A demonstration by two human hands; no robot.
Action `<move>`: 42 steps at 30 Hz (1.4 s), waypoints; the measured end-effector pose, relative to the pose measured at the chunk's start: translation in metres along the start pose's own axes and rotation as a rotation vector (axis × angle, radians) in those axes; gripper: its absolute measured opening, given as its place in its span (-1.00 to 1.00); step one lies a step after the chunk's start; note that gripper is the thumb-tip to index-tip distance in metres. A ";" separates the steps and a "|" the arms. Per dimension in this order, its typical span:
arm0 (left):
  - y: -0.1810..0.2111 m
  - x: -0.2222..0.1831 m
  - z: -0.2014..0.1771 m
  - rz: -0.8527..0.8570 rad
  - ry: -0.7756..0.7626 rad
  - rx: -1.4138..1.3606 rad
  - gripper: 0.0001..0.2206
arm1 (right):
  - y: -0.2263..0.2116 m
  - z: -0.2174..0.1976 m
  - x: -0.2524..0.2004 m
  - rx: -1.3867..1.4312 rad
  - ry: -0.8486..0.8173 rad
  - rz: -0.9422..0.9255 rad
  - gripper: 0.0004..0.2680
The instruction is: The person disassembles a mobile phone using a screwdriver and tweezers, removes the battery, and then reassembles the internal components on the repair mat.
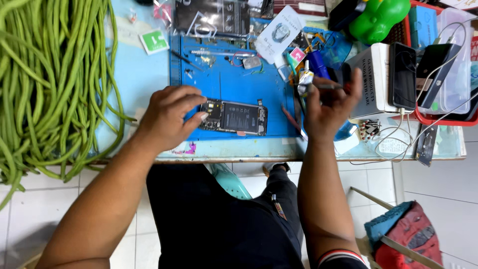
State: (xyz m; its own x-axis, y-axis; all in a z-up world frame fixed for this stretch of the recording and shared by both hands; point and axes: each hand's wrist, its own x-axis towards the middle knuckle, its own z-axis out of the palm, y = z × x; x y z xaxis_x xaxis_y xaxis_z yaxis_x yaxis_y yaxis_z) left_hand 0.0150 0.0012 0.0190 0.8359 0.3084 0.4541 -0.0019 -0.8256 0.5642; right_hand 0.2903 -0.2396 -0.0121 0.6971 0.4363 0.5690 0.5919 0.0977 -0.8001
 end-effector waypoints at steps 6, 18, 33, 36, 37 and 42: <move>0.026 0.091 0.077 0.190 -0.133 -0.010 -0.93 | -0.004 -0.017 -0.046 0.006 0.172 -0.035 -0.37; 0.019 0.166 0.152 0.145 -0.542 0.196 -0.89 | 0.009 -0.016 -0.075 -0.006 0.131 -0.146 -0.36; 0.012 0.173 0.141 0.231 -0.655 0.327 -0.81 | -0.001 -0.019 -0.073 0.033 0.144 -0.086 -0.37; 0.015 0.168 0.133 0.166 -0.602 0.183 -0.90 | 0.003 -0.019 -0.072 0.011 0.140 -0.071 -0.37; 0.017 0.165 0.132 0.153 -0.588 0.126 -0.92 | 0.002 -0.019 -0.075 0.029 0.148 -0.046 -0.38; 0.032 0.165 0.145 0.219 -0.575 0.177 -0.92 | 0.005 -0.020 -0.073 0.060 0.173 0.003 -0.38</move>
State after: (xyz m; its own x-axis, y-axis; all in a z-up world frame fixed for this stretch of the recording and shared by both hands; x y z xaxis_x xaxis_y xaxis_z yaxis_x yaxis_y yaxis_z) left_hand 0.2330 -0.0427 0.0117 0.9874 -0.1389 0.0756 -0.1568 -0.9214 0.3555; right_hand 0.2498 -0.2886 -0.0537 0.7611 0.2763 0.5868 0.5683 0.1521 -0.8087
